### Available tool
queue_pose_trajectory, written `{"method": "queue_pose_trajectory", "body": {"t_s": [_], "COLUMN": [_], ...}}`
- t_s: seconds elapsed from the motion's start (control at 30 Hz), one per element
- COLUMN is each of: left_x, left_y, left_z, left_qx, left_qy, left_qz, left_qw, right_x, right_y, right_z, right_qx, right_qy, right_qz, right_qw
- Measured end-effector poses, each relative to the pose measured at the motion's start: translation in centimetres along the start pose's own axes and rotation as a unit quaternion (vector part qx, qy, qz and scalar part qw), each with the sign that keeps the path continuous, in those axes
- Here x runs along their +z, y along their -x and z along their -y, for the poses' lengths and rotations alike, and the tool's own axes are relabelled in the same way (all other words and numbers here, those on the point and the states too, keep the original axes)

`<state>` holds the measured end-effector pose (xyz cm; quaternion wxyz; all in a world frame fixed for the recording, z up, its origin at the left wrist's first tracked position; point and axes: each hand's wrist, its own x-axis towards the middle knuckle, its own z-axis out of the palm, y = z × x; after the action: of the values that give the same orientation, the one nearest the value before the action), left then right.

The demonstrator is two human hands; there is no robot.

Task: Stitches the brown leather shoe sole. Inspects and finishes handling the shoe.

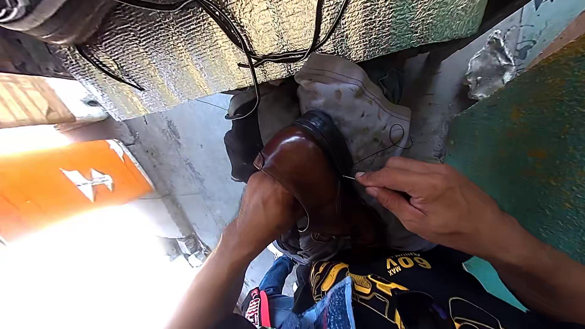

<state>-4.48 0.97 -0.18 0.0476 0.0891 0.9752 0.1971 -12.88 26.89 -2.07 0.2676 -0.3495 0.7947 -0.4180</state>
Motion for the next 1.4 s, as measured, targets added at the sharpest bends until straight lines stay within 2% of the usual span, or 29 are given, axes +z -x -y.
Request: {"method": "queue_pose_trajectory", "body": {"t_s": [0.1,0.2,0.3,0.4,0.5,0.87,0.97,1.03,1.13,1.2,1.3,1.33,1.4], "left_x": [0.3,0.4,0.3,0.3,0.4,1.0,0.6,-0.2,-2.1,-2.4,-0.1,0.5,0.6], "left_y": [-0.1,0.0,0.0,-0.1,-0.1,-0.2,-0.4,0.2,4.5,9.6,16.5,17.6,17.1], "left_z": [0.1,0.4,0.6,1.0,1.3,1.7,1.3,1.4,3.3,6.4,12.0,13.2,12.9], "left_qx": [0.024,0.030,0.038,0.060,0.076,0.071,0.090,0.082,0.031,-0.061,-0.248,-0.311,-0.399], "left_qy": [-0.017,-0.006,0.012,0.019,0.018,0.036,0.057,0.118,0.285,0.334,0.277,0.235,0.155], "left_qz": [-0.011,-0.002,0.012,0.020,0.016,0.027,0.009,0.010,-0.024,-0.064,-0.103,-0.094,-0.047], "left_qw": [1.000,1.000,0.999,0.998,0.997,0.996,0.994,0.990,0.958,0.938,0.922,0.916,0.903], "right_x": [-1.6,-2.4,-2.5,-2.5,-2.4,-1.1,-1.4,-1.8,-3.9,-5.7,-5.9,-5.2,-3.4], "right_y": [-1.6,-3.5,-5.0,-5.8,-6.1,-6.8,-6.8,-6.4,-4.3,-2.4,-0.4,-0.2,-0.1], "right_z": [-0.3,-1.4,-2.2,-2.0,-1.1,1.0,0.9,0.8,0.6,-0.7,-2.4,-2.3,-1.3], "right_qx": [-0.018,-0.027,-0.017,0.009,0.037,0.043,0.015,-0.020,-0.080,-0.078,-0.058,-0.062,-0.083], "right_qy": [0.004,-0.077,-0.166,-0.186,-0.165,-0.027,-0.013,-0.002,0.093,0.109,0.075,0.070,0.085], "right_qz": [0.067,0.126,0.159,0.179,0.175,0.151,0.152,0.142,0.069,-0.017,-0.139,-0.155,-0.147], "right_qw": [0.998,0.989,0.973,0.966,0.970,0.987,0.988,0.990,0.990,0.991,0.986,0.983,0.982]}}
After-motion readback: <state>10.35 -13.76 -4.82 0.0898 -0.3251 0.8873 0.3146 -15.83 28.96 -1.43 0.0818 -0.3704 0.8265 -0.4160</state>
